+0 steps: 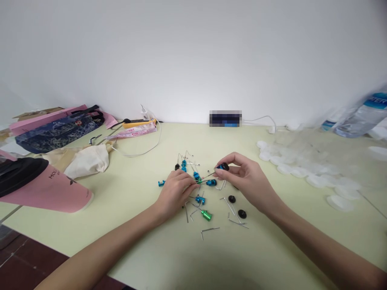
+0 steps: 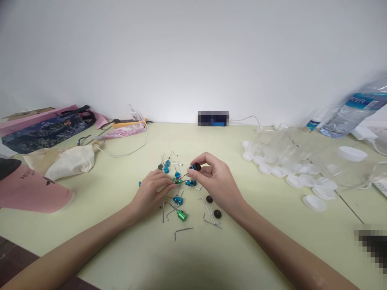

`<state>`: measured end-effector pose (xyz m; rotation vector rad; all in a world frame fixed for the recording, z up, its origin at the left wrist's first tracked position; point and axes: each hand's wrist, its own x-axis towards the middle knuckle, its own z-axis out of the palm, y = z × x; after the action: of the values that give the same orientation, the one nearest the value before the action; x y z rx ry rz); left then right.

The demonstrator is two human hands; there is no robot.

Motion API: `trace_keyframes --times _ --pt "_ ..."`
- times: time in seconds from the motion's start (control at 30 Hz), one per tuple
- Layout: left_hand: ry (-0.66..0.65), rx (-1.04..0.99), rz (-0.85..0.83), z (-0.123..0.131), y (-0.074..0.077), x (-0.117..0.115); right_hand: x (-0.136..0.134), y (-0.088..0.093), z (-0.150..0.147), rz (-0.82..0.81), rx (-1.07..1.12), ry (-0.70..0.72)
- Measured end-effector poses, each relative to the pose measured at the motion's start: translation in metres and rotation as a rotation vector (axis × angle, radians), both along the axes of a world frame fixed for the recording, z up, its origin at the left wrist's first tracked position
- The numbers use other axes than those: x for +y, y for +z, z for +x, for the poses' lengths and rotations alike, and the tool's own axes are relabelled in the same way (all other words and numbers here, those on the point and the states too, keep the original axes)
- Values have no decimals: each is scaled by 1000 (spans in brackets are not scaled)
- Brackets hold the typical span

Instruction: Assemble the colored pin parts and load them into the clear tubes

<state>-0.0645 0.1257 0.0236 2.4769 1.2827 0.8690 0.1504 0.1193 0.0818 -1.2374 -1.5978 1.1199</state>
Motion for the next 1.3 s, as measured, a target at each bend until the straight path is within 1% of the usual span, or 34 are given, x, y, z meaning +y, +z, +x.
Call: trace_keyframes --times 0.1,0.17,0.27,0.3,0.37,0.43,0.5,0.57,0.6,0.67,0.77,0.87,0.93,1.0,1.07,1.13,1.17,1.2,1.3 --pt "-14 -7 19 1 1 -3 0 -7 -3 22 -49 38" --pt "-16 7 26 0 2 -3 0 -11 -5 70 -95 31" --pt "5 53 16 -3 4 -1 2 -12 -3 194 -118 -97" --pt "21 68 16 -4 5 0 3 -11 -2 211 -101 -142" --pt "55 92 50 -8 7 3 5 -8 0 166 -22 -190" --pt "76 107 129 -11 9 5 6 -5 0 69 111 -192" --pt "79 103 203 -12 9 5 5 -4 -1 -7 251 -161" --pt "70 58 207 -12 10 4 2 -5 -5 -79 348 -90" --pt "54 14 172 -11 12 3 -1 -6 -7 -128 376 -37" --pt "1 -104 48 -7 16 -3 -7 -9 -13 -227 408 68" --pt "-71 -253 -144 -1 25 -15 -18 -12 -22 -305 413 174" --pt "-92 -375 -216 3 32 -28 -28 -13 -30 -338 383 259" --pt "-116 -499 -256 4 32 -34 -33 -13 -34 -374 372 306" --pt "-150 -643 -332 5 29 -38 -38 -13 -36 -373 361 317" --pt "-169 -783 -426 5 24 -40 -42 -12 -37 -286 308 284" --pt "-155 -887 -504 7 21 -41 -43 -10 -35 -187 253 224" --pt "-142 -920 -530 7 21 -40 -42 -9 -33 -167 245 206" --pt "-130 -940 -549 7 20 -40 -40 -7 -31 -179 252 209" --pt "-131 -967 -569 7 22 -38 -33 0 -23 -253 282 295"
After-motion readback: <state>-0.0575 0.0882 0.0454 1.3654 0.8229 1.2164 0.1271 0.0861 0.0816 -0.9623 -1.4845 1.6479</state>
